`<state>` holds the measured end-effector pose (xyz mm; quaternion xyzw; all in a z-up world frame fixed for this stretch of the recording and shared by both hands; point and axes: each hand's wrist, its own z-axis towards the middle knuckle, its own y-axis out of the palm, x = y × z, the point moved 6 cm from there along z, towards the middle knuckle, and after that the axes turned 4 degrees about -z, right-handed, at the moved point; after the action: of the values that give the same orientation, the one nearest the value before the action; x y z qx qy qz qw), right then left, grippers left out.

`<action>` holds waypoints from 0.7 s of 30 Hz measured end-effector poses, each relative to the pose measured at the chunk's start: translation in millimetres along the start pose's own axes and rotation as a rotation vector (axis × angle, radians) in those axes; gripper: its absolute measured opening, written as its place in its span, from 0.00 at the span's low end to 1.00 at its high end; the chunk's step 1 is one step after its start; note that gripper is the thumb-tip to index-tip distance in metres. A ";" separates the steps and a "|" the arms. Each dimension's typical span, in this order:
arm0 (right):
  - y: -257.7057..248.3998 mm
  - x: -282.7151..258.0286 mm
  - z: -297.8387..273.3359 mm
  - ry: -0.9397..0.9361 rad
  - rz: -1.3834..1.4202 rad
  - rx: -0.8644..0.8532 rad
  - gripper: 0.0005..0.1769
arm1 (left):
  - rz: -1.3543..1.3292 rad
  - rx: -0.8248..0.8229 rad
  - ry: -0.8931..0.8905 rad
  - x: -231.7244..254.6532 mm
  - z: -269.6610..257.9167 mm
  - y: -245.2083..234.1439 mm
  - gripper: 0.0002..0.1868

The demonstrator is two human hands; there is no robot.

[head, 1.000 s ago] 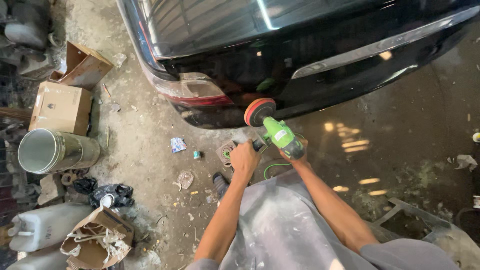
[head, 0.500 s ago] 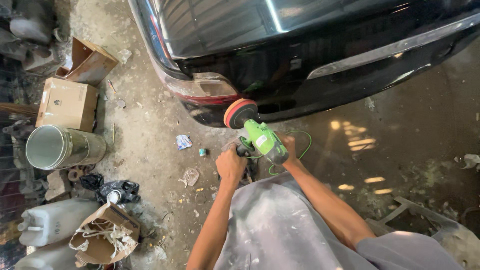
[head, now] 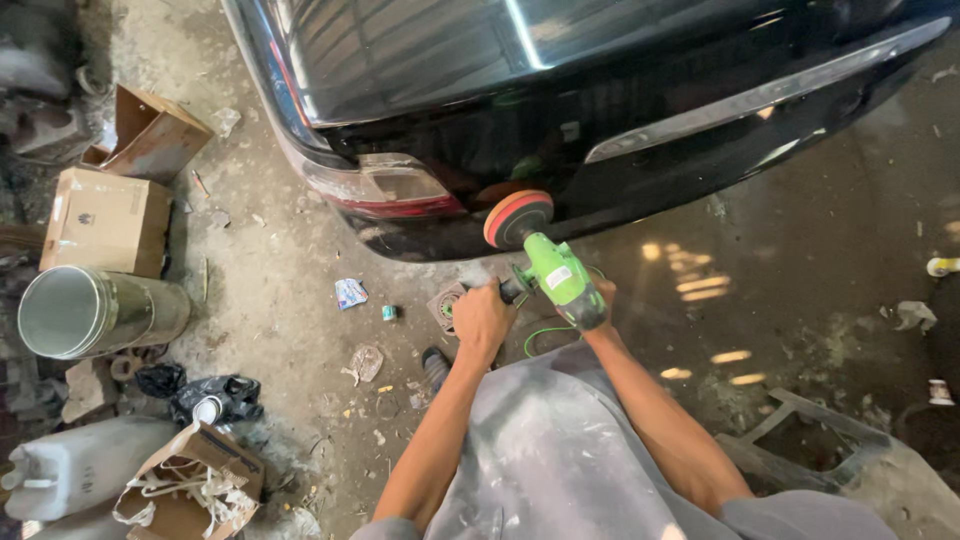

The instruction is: The person polishes the rear bumper and trunk area of a black car using a green power polisher.

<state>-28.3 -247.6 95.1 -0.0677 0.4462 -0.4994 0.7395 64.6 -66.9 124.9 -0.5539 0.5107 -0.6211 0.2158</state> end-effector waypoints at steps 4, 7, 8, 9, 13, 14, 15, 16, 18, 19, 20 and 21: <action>-7.9 -15.8 14.9 -0.032 -0.110 0.000 0.09 | -0.026 0.041 0.028 5.3 1.4 -17.0 0.13; 2.7 -32.4 24.0 -0.044 -0.061 -0.028 0.09 | -0.019 0.048 -0.010 -9.1 -1.8 -32.1 0.13; 8.3 -37.1 25.2 -0.048 -0.055 -0.038 0.09 | -0.010 0.047 -0.025 -15.0 -3.0 -36.0 0.13; 13.7 -41.7 25.1 -0.049 -0.044 -0.046 0.09 | -0.006 0.058 -0.035 -20.3 -5.2 -39.9 0.13; 28.0 -55.9 26.2 -0.071 0.022 -0.077 0.08 | 0.005 0.077 -0.078 -37.8 -14.2 -52.4 0.13; 31.4 -60.4 26.3 -0.078 0.039 -0.089 0.08 | 0.007 0.074 -0.095 -43.3 -16.1 -55.9 0.13; 33.4 -64.2 27.0 -0.081 0.058 -0.098 0.08 | 0.005 0.071 -0.114 -48.2 -17.1 -59.2 0.15; 35.5 -67.7 29.8 -0.088 0.074 -0.103 0.08 | 0.005 0.070 -0.132 -51.9 -17.5 -62.9 0.17; 38.4 -74.8 35.3 -0.093 0.110 -0.115 0.08 | 0.004 0.098 -0.133 -56.7 -18.7 -69.8 0.18; 38.7 -78.1 37.3 -0.090 0.128 -0.122 0.08 | 0.005 0.128 -0.116 -58.4 -19.8 -72.4 0.17; 35.6 -78.0 38.6 -0.072 0.159 -0.125 0.08 | 0.002 0.155 -0.097 -57.5 -20.8 -71.8 0.16; 31.5 -79.0 37.7 -0.064 0.184 -0.116 0.08 | 0.007 0.156 -0.099 -57.9 -21.4 -68.3 0.16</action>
<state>12.4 -182.0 147.1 -0.0851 0.4547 -0.4003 0.7911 82.5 16.2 160.4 -0.5635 0.4516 -0.6300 0.2855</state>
